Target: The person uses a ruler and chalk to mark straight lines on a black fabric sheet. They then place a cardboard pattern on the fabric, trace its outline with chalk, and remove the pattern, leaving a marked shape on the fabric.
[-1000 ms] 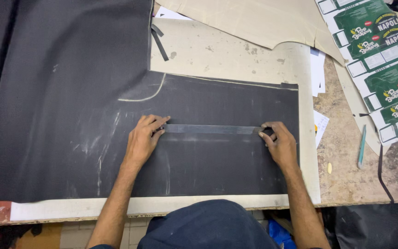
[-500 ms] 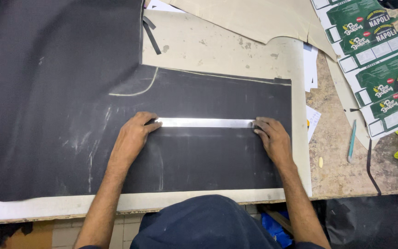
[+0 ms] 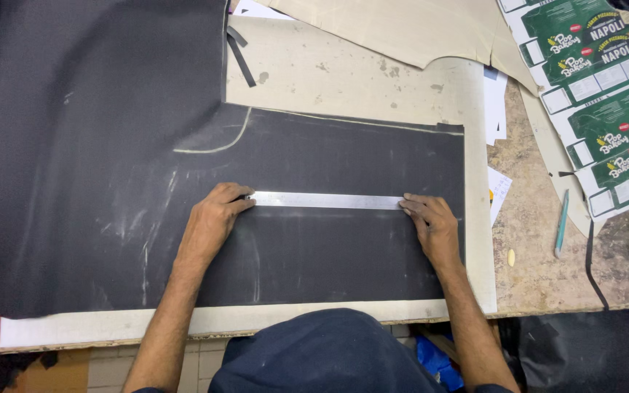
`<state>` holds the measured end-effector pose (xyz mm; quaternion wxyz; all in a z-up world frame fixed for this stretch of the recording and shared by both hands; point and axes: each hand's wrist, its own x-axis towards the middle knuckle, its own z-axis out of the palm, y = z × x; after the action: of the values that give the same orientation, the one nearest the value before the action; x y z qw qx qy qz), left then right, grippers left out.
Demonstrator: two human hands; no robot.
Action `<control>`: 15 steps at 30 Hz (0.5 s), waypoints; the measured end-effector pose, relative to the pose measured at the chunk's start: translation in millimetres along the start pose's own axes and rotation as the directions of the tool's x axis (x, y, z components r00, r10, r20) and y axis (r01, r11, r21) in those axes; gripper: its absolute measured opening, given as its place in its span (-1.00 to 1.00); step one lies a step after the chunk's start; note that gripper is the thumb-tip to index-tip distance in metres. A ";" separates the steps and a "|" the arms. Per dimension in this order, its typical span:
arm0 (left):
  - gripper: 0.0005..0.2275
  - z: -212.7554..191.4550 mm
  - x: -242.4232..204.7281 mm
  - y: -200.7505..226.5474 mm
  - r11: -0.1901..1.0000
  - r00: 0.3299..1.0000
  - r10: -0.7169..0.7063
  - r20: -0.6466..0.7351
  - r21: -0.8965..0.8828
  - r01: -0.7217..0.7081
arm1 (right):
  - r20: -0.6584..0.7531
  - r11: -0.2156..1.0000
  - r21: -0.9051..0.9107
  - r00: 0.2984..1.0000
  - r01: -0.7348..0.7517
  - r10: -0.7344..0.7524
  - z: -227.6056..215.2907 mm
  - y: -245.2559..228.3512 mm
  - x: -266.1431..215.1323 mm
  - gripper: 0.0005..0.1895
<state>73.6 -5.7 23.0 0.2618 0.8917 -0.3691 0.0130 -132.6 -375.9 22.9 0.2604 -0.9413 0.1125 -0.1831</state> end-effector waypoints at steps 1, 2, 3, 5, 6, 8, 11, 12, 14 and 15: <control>-0.79 0.7 -0.4 -0.6 1.000 1.000 -0.001 0.004 -0.001 0.001 | 0.000 1.000 -0.004 1.000 -0.001 0.001 0.6 1.0 -0.5 -0.79; -0.78 1.5 -1.1 -0.7 1.000 1.000 -0.002 0.008 -0.001 0.002 | -0.001 1.000 -0.008 1.000 -0.002 0.002 0.7 1.7 -1.3 -0.79; -0.78 1.8 -1.8 -0.9 1.000 1.000 -0.004 0.011 0.000 0.004 | 0.000 1.000 -0.011 1.000 -0.002 0.002 1.1 2.2 -1.5 -0.79; -0.79 1.2 -2.7 -1.0 1.000 1.000 -0.006 0.012 -0.016 0.007 | 0.003 1.000 -0.015 1.000 -0.016 0.016 1.8 2.7 -1.2 -0.80; -0.79 0.5 -2.8 -0.8 1.000 1.000 -0.008 0.013 -0.023 0.008 | 0.005 1.000 -0.016 1.000 -0.023 0.023 2.0 2.9 -0.9 -0.80; -0.79 -0.8 -1.9 0.6 0.999 1.000 -0.016 0.011 -0.029 0.016 | 0.006 0.999 -0.011 0.999 -0.033 0.033 1.9 3.1 -1.0 -0.82; -0.78 -4.4 -0.3 1.7 0.998 0.999 -0.028 0.020 -0.062 0.029 | 0.006 0.999 -0.016 0.999 -0.045 0.045 1.4 1.9 -0.7 -0.83; -0.78 -5.3 0.4 1.9 0.997 0.999 -0.032 0.024 -0.076 0.033 | 0.006 0.999 -0.018 0.999 -0.049 0.049 1.0 1.2 -0.6 -0.83; -0.79 -7.5 1.8 1.2 0.989 0.997 -0.071 0.028 -0.132 0.074 | -0.004 0.998 -0.025 0.999 -0.051 0.051 1.1 -0.8 -0.8 -0.83; -0.80 -7.8 2.4 0.9 0.983 0.995 -0.090 0.030 -0.159 0.094 | -0.009 0.998 -0.029 0.999 -0.052 0.052 0.4 -1.6 -1.2 -0.83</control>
<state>76.1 -4.1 30.6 0.3289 0.8839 -0.3302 -0.0392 -133.4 -374.0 23.1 0.2508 -0.9409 0.1409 -0.1786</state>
